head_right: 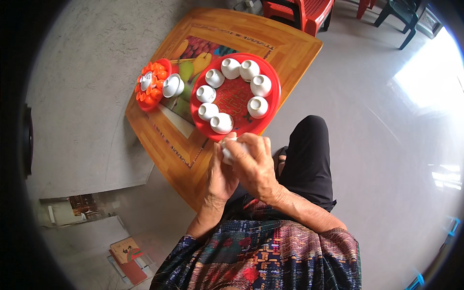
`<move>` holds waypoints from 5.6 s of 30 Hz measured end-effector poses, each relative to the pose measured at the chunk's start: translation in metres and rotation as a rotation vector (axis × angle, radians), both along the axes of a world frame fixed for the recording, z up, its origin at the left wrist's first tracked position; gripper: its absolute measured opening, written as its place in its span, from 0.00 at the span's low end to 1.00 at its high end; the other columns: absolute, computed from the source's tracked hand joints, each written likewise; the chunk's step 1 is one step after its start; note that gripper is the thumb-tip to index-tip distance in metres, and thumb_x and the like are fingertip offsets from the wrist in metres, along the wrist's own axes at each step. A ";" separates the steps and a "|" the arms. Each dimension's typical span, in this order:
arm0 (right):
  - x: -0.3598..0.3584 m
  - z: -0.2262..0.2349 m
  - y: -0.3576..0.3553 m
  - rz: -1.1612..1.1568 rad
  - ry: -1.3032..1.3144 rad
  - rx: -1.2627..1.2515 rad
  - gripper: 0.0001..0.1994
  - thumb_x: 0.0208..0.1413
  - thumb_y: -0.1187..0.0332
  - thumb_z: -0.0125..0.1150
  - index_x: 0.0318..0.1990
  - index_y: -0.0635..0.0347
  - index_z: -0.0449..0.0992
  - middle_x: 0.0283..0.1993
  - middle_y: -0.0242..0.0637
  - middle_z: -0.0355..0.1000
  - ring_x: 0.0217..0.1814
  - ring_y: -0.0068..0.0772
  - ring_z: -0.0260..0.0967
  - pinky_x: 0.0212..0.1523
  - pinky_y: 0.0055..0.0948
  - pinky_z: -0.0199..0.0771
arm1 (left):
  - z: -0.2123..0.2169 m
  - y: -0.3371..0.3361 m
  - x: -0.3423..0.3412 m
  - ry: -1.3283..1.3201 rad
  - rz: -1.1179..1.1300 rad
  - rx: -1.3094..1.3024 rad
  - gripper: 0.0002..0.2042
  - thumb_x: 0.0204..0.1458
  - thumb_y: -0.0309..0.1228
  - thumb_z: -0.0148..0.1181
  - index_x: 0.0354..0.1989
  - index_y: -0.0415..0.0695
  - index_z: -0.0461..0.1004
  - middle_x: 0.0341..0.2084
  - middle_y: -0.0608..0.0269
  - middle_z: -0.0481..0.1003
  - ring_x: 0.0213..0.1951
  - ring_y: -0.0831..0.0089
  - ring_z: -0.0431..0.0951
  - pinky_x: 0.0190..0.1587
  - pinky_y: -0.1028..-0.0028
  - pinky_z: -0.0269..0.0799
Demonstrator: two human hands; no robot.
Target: The person sits on the floor and wipes small white cups with a white cloth. They pick up each cup from a red tray, wipe the exterior and interior, and place it back on the tray. The person handles the cups one at a time throughout the episode.
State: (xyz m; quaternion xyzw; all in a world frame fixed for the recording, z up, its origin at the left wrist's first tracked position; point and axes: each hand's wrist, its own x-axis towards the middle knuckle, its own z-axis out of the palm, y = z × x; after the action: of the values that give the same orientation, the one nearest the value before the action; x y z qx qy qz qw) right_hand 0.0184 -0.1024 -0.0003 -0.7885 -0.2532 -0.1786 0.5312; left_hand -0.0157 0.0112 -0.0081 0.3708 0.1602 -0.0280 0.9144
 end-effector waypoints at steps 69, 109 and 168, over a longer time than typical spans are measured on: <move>0.024 -0.024 -0.033 0.004 0.494 0.179 0.10 0.57 0.74 0.49 0.45 0.67 0.72 0.31 0.33 0.65 0.28 0.19 0.66 0.28 0.17 0.66 | -0.021 0.188 0.154 0.000 0.519 2.034 0.43 0.33 0.43 0.72 0.59 0.46 0.55 0.54 0.47 0.59 0.56 0.50 0.56 0.56 0.52 0.51; 0.008 -0.010 -0.015 0.069 0.554 0.141 0.11 0.55 0.76 0.51 0.45 0.66 0.72 0.35 0.39 0.69 0.33 0.27 0.67 0.36 0.21 0.67 | -0.028 0.152 0.002 -0.154 0.327 1.490 0.22 0.43 0.33 0.67 0.48 0.44 0.68 0.54 0.52 0.63 0.56 0.60 0.63 0.58 0.64 0.58; 0.027 0.023 -0.038 0.717 0.798 0.499 0.14 0.59 0.68 0.52 0.49 0.63 0.72 0.52 0.39 0.68 0.53 0.29 0.64 0.52 0.27 0.65 | 0.013 0.019 -0.011 -0.104 -0.217 0.232 0.13 0.53 0.27 0.55 0.45 0.34 0.71 0.37 0.54 0.75 0.36 0.67 0.78 0.34 0.70 0.81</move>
State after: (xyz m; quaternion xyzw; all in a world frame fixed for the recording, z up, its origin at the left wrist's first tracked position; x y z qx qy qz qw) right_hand 0.0451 -0.1404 0.0226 -0.5112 -0.2347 0.2683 0.7821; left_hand -0.0264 0.0301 0.0045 0.4902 0.0737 -0.0888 0.8640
